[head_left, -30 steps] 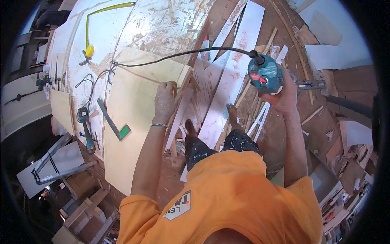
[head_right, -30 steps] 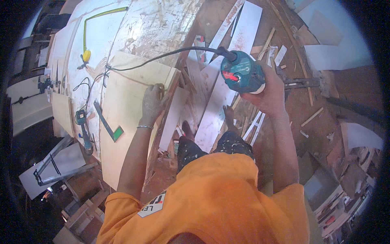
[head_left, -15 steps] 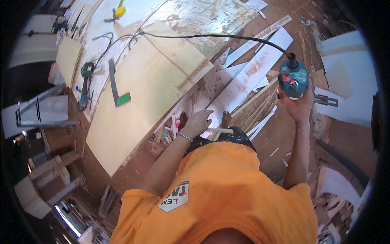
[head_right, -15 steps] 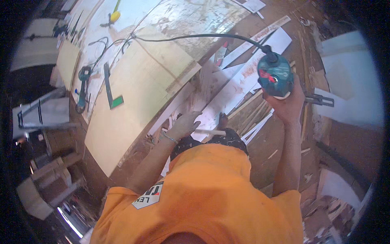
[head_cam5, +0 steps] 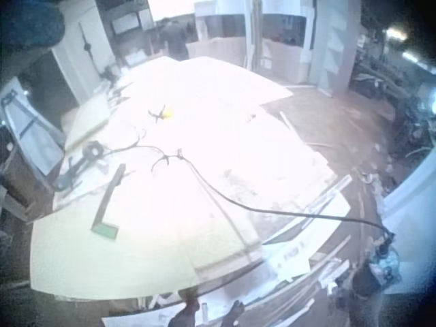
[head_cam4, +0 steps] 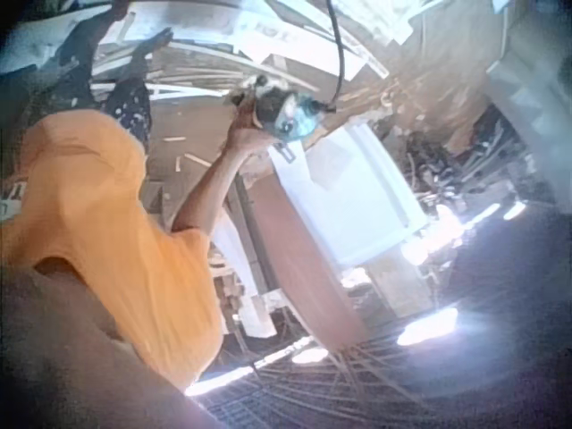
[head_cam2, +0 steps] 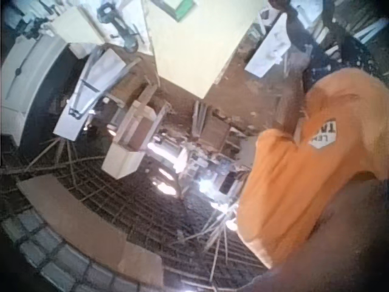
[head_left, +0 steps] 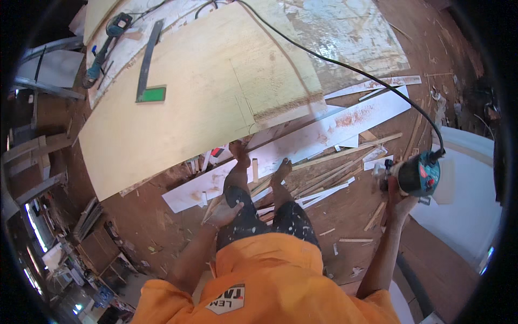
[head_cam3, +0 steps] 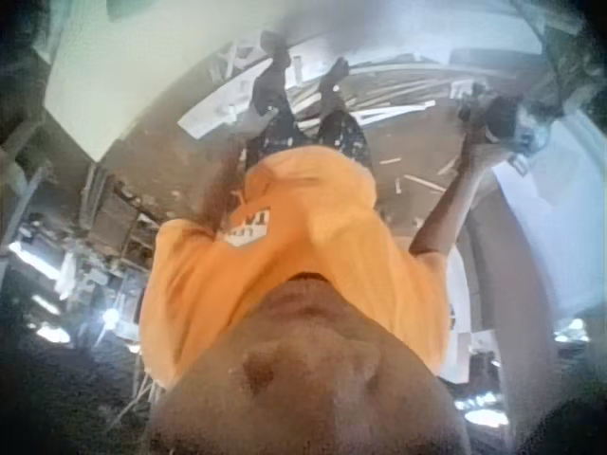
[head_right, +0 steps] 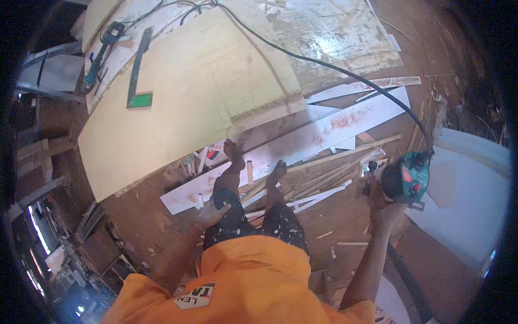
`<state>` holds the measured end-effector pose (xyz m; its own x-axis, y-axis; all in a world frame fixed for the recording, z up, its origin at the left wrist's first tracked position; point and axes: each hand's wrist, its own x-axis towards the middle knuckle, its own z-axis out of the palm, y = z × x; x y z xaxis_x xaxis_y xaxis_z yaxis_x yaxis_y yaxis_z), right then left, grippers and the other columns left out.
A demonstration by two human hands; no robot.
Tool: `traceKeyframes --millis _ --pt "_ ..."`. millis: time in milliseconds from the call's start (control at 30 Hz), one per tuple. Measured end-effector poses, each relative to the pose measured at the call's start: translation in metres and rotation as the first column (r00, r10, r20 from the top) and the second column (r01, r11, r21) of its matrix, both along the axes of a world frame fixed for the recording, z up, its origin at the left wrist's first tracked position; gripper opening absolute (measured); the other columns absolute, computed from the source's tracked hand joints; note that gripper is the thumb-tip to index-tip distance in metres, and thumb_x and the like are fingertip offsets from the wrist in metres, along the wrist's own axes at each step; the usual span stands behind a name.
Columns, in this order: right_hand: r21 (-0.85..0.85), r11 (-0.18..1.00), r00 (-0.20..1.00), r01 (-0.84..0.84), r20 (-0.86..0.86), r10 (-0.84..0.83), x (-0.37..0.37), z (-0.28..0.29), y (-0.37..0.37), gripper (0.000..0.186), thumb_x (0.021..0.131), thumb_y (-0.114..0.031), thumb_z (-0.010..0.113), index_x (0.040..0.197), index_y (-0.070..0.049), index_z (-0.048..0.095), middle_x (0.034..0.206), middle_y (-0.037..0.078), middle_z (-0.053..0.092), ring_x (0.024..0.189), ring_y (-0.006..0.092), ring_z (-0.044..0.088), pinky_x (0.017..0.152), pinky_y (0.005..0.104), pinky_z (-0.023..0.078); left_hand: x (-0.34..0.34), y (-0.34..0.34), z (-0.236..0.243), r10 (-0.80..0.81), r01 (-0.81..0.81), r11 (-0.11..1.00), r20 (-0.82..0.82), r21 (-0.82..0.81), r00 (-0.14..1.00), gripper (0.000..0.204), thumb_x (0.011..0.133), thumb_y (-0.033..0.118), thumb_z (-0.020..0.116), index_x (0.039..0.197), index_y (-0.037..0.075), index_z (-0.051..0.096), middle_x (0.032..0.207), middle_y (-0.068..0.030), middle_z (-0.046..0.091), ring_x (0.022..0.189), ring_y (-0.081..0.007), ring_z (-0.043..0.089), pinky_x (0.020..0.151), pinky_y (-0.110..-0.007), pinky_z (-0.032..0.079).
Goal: The person uses a router to cut a curved groove into a plywood sheet on a workbench. They mark the board with a tape measure and a try square, then use a hand saw and an angle grinder to cut out a section of the wood before resuming work with the router.
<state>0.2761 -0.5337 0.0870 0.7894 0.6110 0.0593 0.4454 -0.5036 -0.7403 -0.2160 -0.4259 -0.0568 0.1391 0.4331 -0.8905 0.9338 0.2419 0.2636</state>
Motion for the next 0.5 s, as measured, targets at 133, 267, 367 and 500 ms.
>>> traceKeyframes --millis 133,267,367,500 --pt "0.072 0.997 0.992 0.028 -0.121 -0.019 0.003 -0.032 -0.004 0.045 0.086 -0.007 0.076 0.128 0.002 0.063 0.123 0.011 0.069 0.110 0.0199 0.066 0.097 0.0367 0.051 -0.006 -0.004 -0.049 0.167 -0.167 0.986 0.106 -0.001 0.980 0.107 0.084 0.064 0.072 0.150 -0.010 0.032 0.144 -0.0342 0.051 0.137 -0.0425 0.050 0.113 -0.047 0.042" --pt "0.074 0.996 0.990 0.057 -0.132 -0.047 0.001 -0.050 -0.007 0.045 0.082 -0.014 0.084 0.121 0.000 0.065 0.118 0.013 0.070 0.104 0.0215 0.070 0.093 0.0377 0.055 0.017 -0.003 -0.061 0.258 -0.258 0.966 0.008 -0.005 0.966 0.104 0.081 0.063 0.077 0.139 -0.016 0.041 0.125 -0.0365 0.063 0.118 -0.0423 0.066 0.097 -0.048 0.054" --pt "0.056 0.996 0.984 0.072 -0.168 -0.062 -0.011 -0.051 0.012 0.046 0.084 -0.024 0.082 0.119 0.000 0.064 0.110 0.009 0.071 0.098 0.0195 0.070 0.090 0.0357 0.055 0.020 -0.012 -0.074 0.300 -0.301 0.952 0.038 0.048 0.953 0.106 0.078 0.060 0.081 0.139 -0.016 0.038 0.121 -0.0369 0.065 0.114 -0.0467 0.067 0.094 -0.050 0.056" --pt "-0.039 0.999 0.983 0.033 -0.181 -0.039 -0.008 -0.049 0.013 0.055 0.084 -0.035 0.083 0.121 0.001 0.063 0.112 0.009 0.069 0.099 0.0193 0.068 0.090 0.0361 0.054 -0.009 -0.041 -0.118 0.270 -0.276 0.954 0.068 0.115 0.961 0.095 0.084 0.050 0.081 0.144 -0.011 0.039 0.133 -0.0314 0.060 0.122 -0.0449 0.061 0.104 -0.049 0.048"
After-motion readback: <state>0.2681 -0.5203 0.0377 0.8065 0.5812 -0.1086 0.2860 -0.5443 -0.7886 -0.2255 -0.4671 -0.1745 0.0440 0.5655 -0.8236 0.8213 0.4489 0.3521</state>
